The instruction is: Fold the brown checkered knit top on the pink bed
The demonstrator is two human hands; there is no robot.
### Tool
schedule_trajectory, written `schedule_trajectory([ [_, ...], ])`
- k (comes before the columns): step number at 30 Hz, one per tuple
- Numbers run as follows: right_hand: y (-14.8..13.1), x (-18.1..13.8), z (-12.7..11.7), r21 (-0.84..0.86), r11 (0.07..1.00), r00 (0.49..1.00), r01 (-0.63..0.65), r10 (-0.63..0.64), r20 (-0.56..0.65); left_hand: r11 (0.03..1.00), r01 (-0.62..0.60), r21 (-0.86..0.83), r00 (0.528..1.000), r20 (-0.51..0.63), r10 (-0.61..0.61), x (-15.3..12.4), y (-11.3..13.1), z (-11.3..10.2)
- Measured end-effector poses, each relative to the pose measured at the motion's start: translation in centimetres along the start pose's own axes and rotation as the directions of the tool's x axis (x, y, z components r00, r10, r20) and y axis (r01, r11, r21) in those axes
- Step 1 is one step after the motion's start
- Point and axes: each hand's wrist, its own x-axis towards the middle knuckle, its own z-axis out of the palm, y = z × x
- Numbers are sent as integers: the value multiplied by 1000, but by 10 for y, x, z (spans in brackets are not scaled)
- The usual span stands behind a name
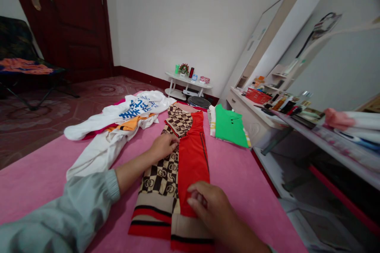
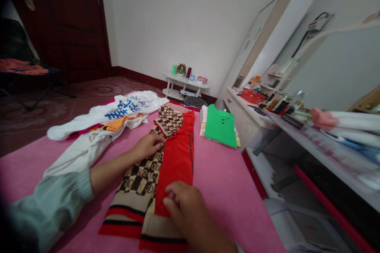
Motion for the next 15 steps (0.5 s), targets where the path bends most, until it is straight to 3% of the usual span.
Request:
schedule_trajectory([
  [3, -12, 30, 6, -83, 995, 998, -61, 61, -4, 970, 113, -216, 994, 20, -111, 0, 9, 11],
  [7, -20, 55, 9, -264, 963, 997, -48, 60, 38, 838, 241, -489, 957, -24, -289, 18, 9, 18],
  [11, -25, 52, 15, -354, 935, 995, -12, 46, 86, 739, 300, -604, 933, 22, -360, 37, 13, 19],
  [15, -21, 44, 17, -277, 961, 994, -22, 50, 97, 601, 358, -715, 898, 87, -432, 45, 17, 22],
])
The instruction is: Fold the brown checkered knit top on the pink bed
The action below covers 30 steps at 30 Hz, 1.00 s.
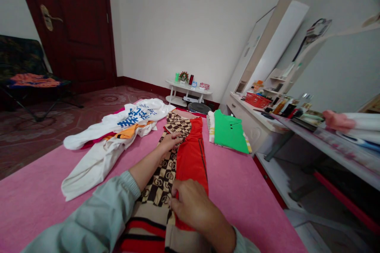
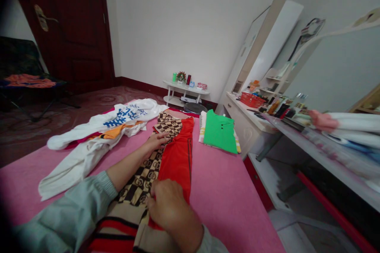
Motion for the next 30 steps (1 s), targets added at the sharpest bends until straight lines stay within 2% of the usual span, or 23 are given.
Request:
schedule_trajectory([
  [4, 9, 5, -5, 216, 975, 999, 50, -51, -4, 991, 48, -125, 999, -6, -49, 4, 2, -1],
  [9, 10, 16, -3, 558, 830, 992, 23, 48, -113, 979, 11, -204, 999, -36, -19, 13, 4, -8],
  [11, 7, 17, 5, 630, 776, 997, 34, 21, -80, 979, -2, -204, 999, -50, -8, 16, 1, -9],
  [13, 5, 17, 14, 663, 748, 999, 26, -40, 6, 977, -15, -211, 998, -61, 2, 18, -3, -10],
  [15, 6, 19, 19, 644, 765, 999, 23, -40, 12, 968, -29, -250, 997, -83, 8, 19, -6, -12],
  [18, 14, 25, 19, 445, 894, 976, 59, 43, -215, 943, -29, -332, 993, -115, -9, 20, -7, -16],
  [20, 21, 29, 19, 262, 963, 958, 67, 11, -287, 948, -14, -317, 991, -128, -29, 20, -5, -19],
  [22, 27, 31, 21, 155, 984, 976, 87, -53, -210, 967, 9, -253, 988, -149, -48, 23, -1, -22],
  [25, 29, 31, 27, 111, 985, 989, 133, -124, -85, 988, 11, -154, 976, -212, -44, 37, 5, -25],
  [30, 28, 30, 31, 86, 987, 988, 136, -130, -80, 998, 26, -56, 946, -322, -43, 75, 12, -25],
])
